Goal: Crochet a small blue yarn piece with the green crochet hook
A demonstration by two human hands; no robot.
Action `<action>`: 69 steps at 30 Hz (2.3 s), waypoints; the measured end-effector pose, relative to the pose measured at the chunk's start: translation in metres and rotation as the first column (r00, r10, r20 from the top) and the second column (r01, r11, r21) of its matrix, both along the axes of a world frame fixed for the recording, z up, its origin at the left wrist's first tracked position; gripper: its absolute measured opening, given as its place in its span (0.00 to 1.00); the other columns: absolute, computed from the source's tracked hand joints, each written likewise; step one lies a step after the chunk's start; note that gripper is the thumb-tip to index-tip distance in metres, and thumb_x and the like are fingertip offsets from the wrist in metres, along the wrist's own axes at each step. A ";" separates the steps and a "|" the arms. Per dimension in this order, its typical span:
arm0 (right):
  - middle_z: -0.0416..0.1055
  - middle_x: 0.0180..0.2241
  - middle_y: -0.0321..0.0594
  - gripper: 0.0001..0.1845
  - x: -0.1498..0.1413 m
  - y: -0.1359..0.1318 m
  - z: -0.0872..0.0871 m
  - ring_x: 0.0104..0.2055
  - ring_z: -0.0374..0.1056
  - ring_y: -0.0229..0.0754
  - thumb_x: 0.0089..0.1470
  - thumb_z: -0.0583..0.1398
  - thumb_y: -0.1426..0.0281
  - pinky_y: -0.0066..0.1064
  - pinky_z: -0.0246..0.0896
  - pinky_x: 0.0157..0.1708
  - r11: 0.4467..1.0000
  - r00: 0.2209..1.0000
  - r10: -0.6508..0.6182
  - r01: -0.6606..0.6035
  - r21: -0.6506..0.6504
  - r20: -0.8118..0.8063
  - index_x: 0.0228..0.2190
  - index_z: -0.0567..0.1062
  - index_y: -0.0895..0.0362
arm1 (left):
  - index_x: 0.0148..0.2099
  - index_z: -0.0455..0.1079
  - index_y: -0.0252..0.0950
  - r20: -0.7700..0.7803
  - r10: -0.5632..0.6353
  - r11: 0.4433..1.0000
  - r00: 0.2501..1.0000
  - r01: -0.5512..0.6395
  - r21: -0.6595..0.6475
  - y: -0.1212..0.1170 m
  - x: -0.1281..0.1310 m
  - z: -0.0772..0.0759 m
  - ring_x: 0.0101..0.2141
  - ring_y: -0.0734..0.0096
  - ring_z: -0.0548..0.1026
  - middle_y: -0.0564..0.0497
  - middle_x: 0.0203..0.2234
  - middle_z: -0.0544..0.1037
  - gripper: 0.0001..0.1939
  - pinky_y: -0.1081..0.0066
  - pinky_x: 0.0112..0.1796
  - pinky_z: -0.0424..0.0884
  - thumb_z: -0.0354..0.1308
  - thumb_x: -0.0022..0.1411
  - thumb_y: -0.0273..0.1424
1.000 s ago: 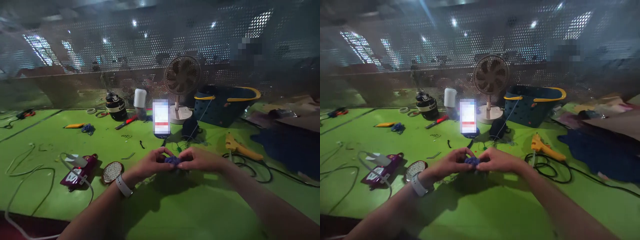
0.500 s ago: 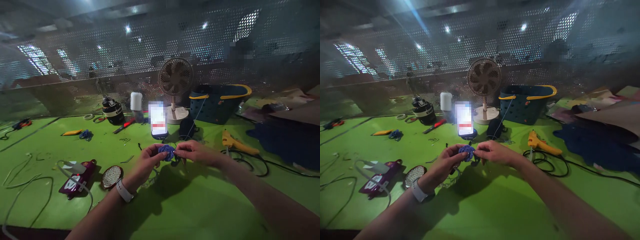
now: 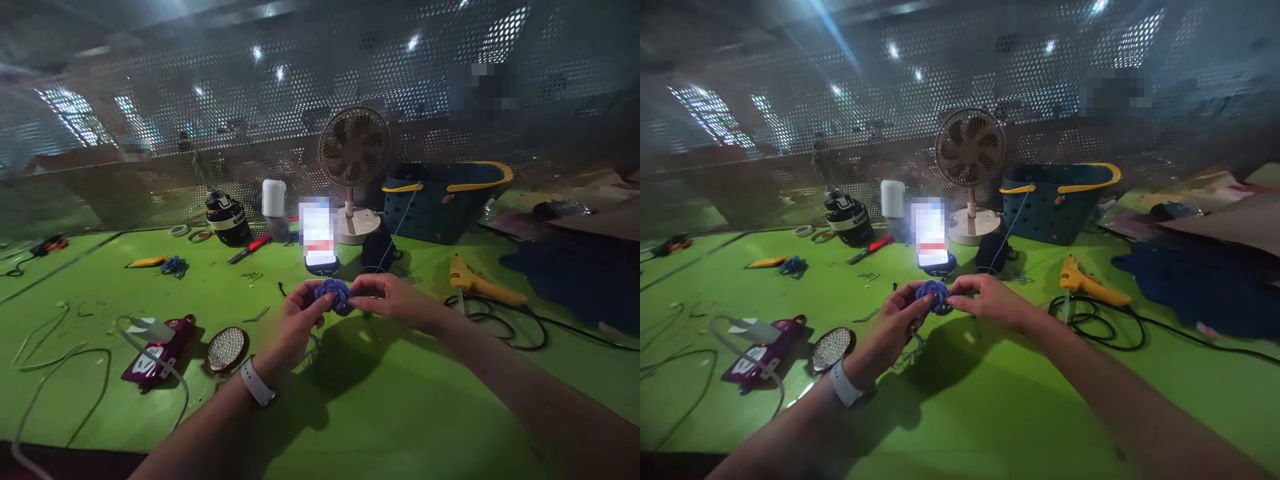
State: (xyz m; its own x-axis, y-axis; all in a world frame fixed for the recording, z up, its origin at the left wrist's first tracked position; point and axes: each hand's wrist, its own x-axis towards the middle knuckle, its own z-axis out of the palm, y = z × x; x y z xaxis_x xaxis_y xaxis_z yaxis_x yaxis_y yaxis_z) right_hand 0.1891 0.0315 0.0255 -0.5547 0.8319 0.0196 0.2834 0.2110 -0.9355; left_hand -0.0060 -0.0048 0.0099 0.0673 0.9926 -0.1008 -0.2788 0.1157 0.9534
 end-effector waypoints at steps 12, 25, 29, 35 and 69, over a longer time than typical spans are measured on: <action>0.75 0.32 0.38 0.10 -0.017 -0.008 -0.010 0.35 0.70 0.40 0.49 0.65 0.65 0.35 0.65 0.38 0.992 0.978 -0.122 0.114 -0.055 -0.169 0.32 0.75 0.57 | 0.38 0.74 0.37 0.107 0.121 0.992 0.987 -0.125 0.030 0.000 0.006 -0.005 0.26 0.81 0.67 0.55 0.30 0.76 0.17 0.79 0.24 0.61 0.73 0.46 0.34; 0.78 0.31 0.40 0.08 -0.031 -0.028 -0.004 0.33 0.72 0.43 0.52 0.61 0.66 0.34 0.65 0.35 0.913 0.956 -0.291 0.292 0.286 -0.047 0.33 0.77 0.57 | 0.37 0.73 0.37 0.257 0.153 0.987 0.954 -0.161 0.013 -0.003 0.014 -0.009 0.37 0.75 0.75 0.53 0.34 0.80 0.12 0.73 0.41 0.68 0.70 0.50 0.28; 0.77 0.28 0.39 0.08 -0.029 -0.028 0.002 0.30 0.70 0.41 0.54 0.60 0.65 0.32 0.63 0.32 0.905 0.945 -0.327 0.314 0.286 -0.005 0.30 0.76 0.58 | 0.37 0.73 0.38 0.249 0.139 0.990 0.959 -0.143 -0.004 -0.006 0.015 -0.015 0.34 0.76 0.75 0.55 0.33 0.80 0.11 0.75 0.38 0.68 0.70 0.51 0.27; 0.75 0.25 0.37 0.07 0.000 -0.009 0.014 0.26 0.67 0.37 0.47 0.62 0.67 0.29 0.59 0.27 0.991 0.977 -0.105 0.087 0.102 0.185 0.27 0.77 0.58 | 0.37 0.75 0.37 0.138 -0.202 0.972 0.970 0.216 -0.094 0.001 -0.003 -0.013 0.35 0.71 0.76 0.51 0.36 0.79 0.12 0.72 0.35 0.70 0.67 0.54 0.39; 0.77 0.29 0.39 0.12 0.000 -0.005 0.012 0.31 0.70 0.40 0.48 0.66 0.60 0.32 0.64 0.32 0.989 0.991 -0.130 0.127 -0.069 -0.031 0.29 0.79 0.57 | 0.33 0.79 0.34 -0.009 -0.232 0.972 0.973 0.233 0.028 0.010 -0.008 0.001 0.26 0.74 0.76 0.50 0.26 0.81 0.06 0.71 0.33 0.73 0.70 0.50 0.27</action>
State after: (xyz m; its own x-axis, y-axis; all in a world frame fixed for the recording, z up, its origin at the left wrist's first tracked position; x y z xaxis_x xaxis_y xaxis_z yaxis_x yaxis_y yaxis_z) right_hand 0.1894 0.0270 0.0374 -0.4430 0.8963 -0.0207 0.2704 0.1116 -0.9563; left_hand -0.0141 0.0047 0.0113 0.2962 0.9523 -0.0734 -0.2423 0.1492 0.9587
